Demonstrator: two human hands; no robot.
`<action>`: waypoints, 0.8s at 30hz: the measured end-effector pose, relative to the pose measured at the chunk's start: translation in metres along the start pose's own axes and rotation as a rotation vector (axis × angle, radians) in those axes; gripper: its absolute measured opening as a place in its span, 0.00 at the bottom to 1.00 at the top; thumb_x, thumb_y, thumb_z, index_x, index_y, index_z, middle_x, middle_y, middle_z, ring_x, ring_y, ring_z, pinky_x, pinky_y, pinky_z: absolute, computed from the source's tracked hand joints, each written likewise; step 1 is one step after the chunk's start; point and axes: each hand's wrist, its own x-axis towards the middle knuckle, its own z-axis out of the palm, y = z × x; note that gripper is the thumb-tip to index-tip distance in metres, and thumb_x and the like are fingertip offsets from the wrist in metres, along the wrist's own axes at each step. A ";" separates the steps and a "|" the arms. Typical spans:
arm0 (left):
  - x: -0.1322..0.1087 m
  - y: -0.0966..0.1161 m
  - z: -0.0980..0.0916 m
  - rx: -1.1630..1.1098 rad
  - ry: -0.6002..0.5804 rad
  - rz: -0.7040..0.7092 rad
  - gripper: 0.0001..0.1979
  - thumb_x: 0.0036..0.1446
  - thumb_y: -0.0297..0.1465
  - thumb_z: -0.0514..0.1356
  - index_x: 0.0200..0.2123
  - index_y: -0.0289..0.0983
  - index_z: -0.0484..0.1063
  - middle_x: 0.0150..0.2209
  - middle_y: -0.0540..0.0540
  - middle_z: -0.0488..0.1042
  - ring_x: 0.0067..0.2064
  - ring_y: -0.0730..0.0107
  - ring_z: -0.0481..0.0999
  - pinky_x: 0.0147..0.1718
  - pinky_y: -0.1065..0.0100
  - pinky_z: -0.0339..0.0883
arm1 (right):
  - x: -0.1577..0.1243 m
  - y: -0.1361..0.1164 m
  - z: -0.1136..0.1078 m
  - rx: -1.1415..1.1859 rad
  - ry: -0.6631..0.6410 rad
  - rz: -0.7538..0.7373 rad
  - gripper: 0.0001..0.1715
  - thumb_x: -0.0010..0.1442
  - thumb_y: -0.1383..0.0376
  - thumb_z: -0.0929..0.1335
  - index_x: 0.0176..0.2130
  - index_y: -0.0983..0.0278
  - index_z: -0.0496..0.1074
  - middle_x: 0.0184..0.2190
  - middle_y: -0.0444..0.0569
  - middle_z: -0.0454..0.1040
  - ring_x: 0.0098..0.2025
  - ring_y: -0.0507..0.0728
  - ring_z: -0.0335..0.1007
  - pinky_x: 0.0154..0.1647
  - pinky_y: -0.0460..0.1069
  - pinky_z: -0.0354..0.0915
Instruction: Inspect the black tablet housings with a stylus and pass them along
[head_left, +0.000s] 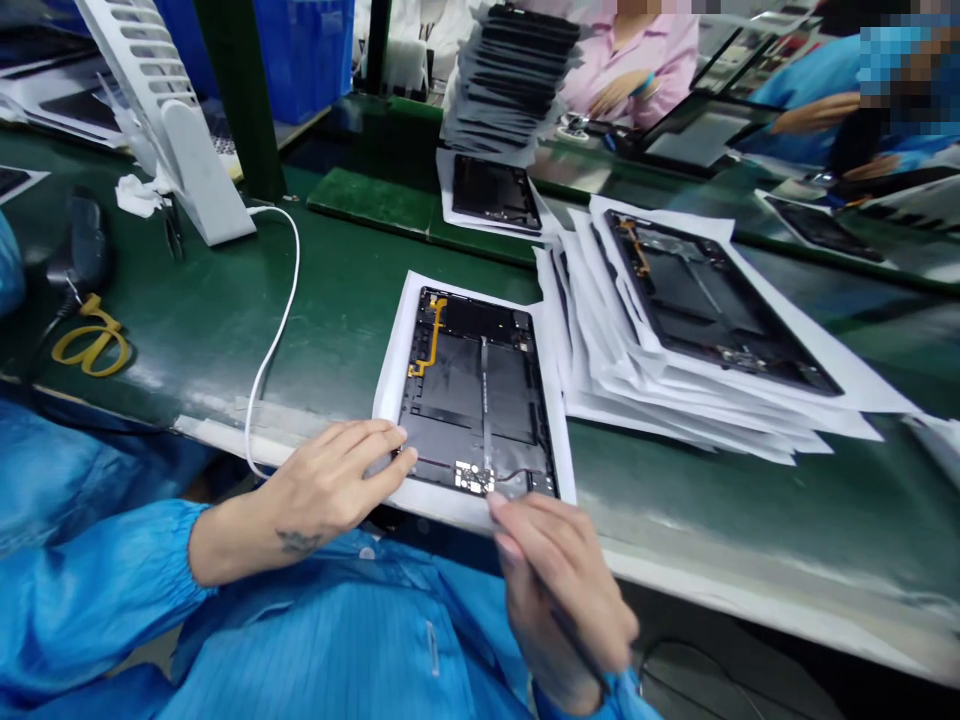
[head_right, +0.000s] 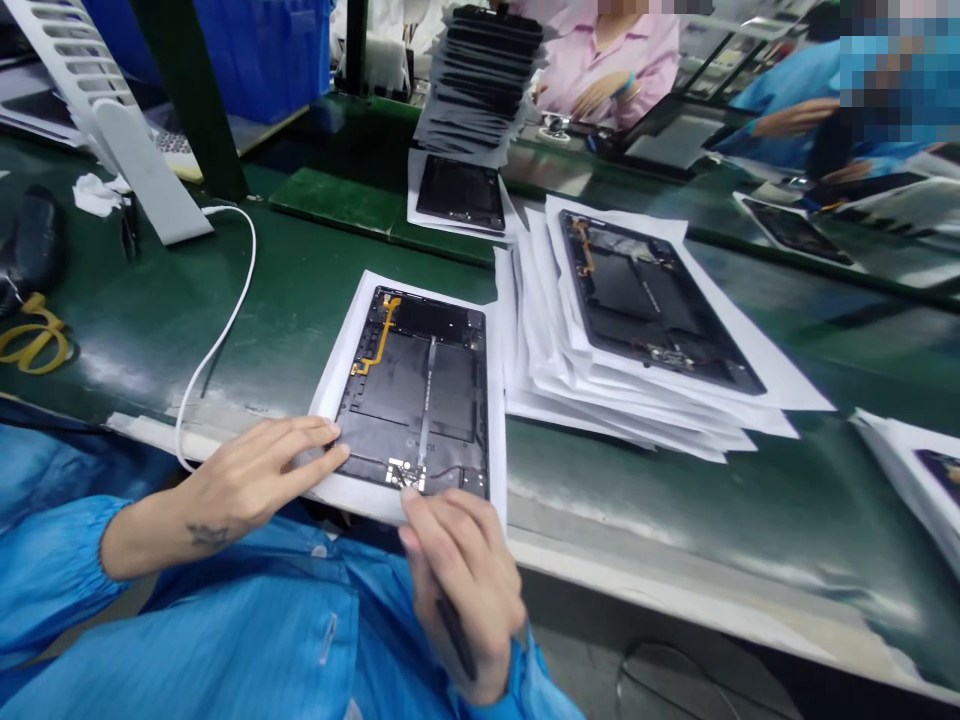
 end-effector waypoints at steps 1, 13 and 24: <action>0.001 0.001 0.001 0.019 0.009 0.010 0.15 0.70 0.20 0.48 0.51 0.28 0.72 0.48 0.34 0.79 0.51 0.56 0.80 0.47 0.59 0.77 | 0.007 -0.001 -0.002 0.063 0.007 0.039 0.26 0.61 0.79 0.69 0.55 0.58 0.76 0.39 0.50 0.79 0.41 0.62 0.75 0.43 0.58 0.72; 0.005 0.013 0.002 0.119 -0.097 -0.006 0.16 0.69 0.23 0.52 0.56 0.27 0.69 0.50 0.31 0.76 0.50 0.53 0.78 0.50 0.55 0.72 | 0.063 0.005 0.024 0.346 -0.298 0.246 0.09 0.68 0.68 0.67 0.39 0.61 0.78 0.32 0.47 0.79 0.34 0.55 0.76 0.35 0.49 0.72; -0.005 -0.001 0.002 -0.059 0.006 -0.001 0.15 0.69 0.21 0.50 0.52 0.31 0.73 0.53 0.37 0.78 0.57 0.57 0.77 0.53 0.59 0.75 | 0.065 0.000 0.021 0.297 -0.376 0.047 0.11 0.66 0.74 0.67 0.44 0.61 0.76 0.34 0.47 0.79 0.35 0.55 0.71 0.36 0.51 0.69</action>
